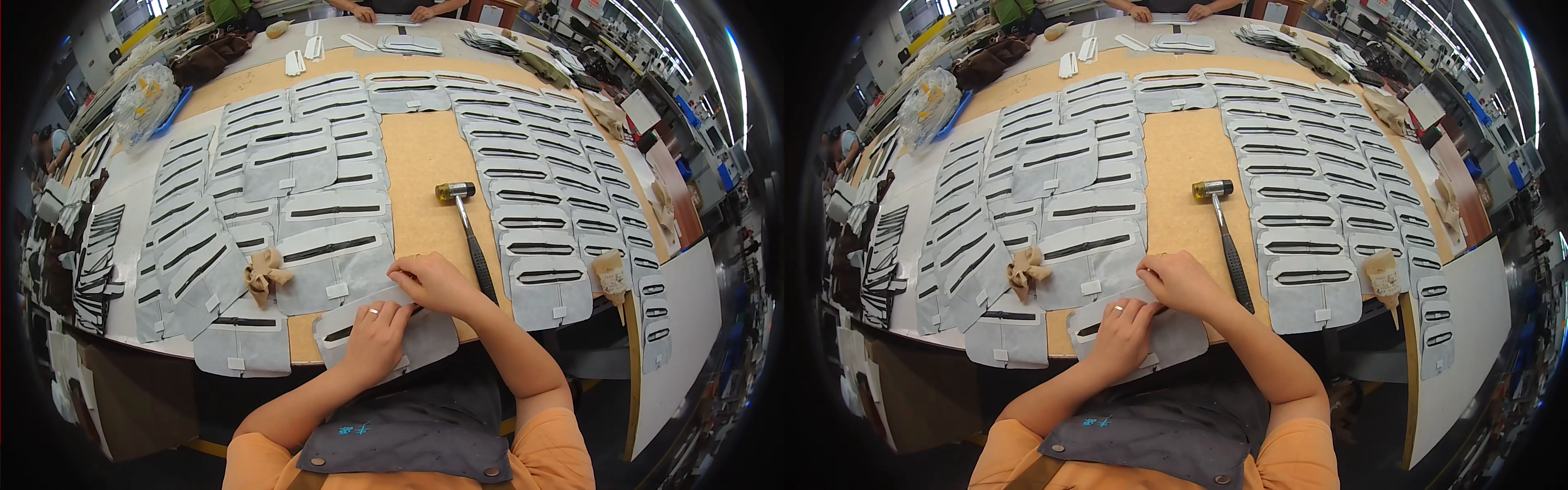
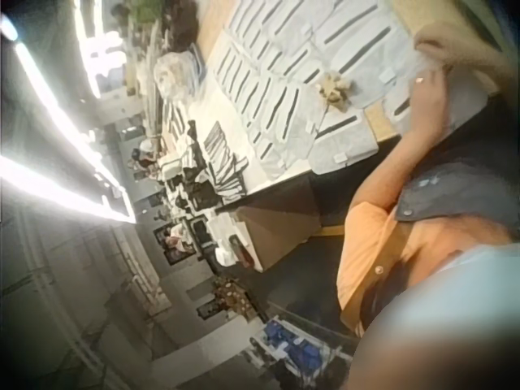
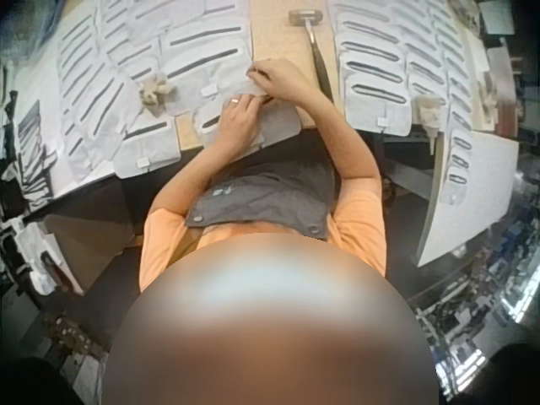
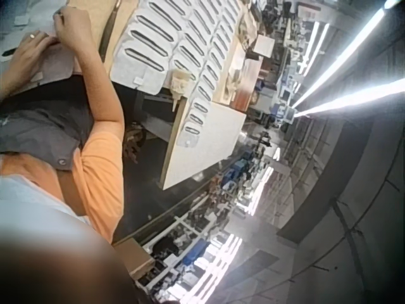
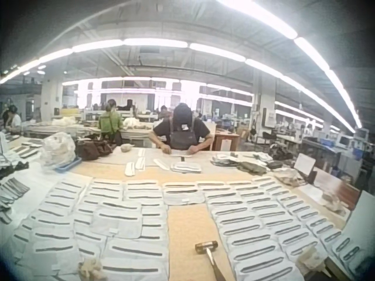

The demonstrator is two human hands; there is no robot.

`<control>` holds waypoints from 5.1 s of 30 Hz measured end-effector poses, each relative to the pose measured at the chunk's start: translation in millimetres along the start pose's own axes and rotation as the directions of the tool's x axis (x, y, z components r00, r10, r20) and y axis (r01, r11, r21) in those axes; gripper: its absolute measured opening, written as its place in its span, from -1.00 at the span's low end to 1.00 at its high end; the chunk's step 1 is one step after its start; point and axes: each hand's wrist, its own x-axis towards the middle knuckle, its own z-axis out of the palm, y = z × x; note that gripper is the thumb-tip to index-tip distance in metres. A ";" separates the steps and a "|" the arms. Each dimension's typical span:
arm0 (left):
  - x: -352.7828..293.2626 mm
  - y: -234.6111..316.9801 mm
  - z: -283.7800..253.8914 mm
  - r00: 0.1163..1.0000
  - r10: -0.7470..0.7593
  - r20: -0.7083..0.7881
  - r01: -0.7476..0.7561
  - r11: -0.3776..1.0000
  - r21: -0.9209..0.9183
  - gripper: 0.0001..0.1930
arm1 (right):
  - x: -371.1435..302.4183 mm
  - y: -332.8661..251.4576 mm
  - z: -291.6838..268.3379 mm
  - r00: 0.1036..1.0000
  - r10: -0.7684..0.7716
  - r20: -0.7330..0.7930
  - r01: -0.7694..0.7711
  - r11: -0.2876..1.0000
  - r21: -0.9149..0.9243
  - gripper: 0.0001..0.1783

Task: Assembling small faux leather pouches by aligning panels, applying adhesive, and securing elements with a mallet.

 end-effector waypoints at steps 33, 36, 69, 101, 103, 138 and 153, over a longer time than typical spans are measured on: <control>10.2 -7.9 15.8 1.000 -0.030 0.005 0.031 0.979 -0.202 -0.74 | -83.7 3.7 0.6 0.982 0.047 -0.182 -0.062 0.995 -0.077 -0.66; 10.2 -8.2 16.4 1.000 -0.030 0.002 0.029 0.980 -0.197 -0.70 | -86.0 7.2 2.1 0.991 -0.040 -0.126 0.016 0.983 -0.185 -0.65; 11.3 -7.3 14.4 0.999 -0.027 0.028 0.031 0.984 -0.177 -0.64 | -85.0 8.2 2.9 0.982 -0.011 -0.191 -0.016 0.990 -0.141 -0.64; -9.5 -10.9 -2.2 0.999 -0.048 0.012 0.048 0.998 -0.048 -0.78 | -74.4 -15.8 16.3 0.988 -0.135 -0.080 0.122 0.981 -0.152 -0.62; -15.3 -12.1 -11.5 0.991 -0.130 0.029 0.132 0.985 -0.115 -0.80 | -71.5 -20.1 26.2 0.995 -0.057 -0.081 0.067 0.989 0.128 -0.64; -39.3 -23.8 -19.2 0.997 -0.079 0.004 0.079 0.992 -0.095 -0.64 | -59.3 -22.5 19.4 0.971 -0.203 0.128 0.230 0.939 -0.255 -0.71; -39.7 -25.4 -19.8 0.994 -0.093 0.059 0.101 0.983 -0.152 -0.68 | -69.2 -30.4 28.6 0.985 -0.172 -0.015 0.160 0.944 -0.288 -0.68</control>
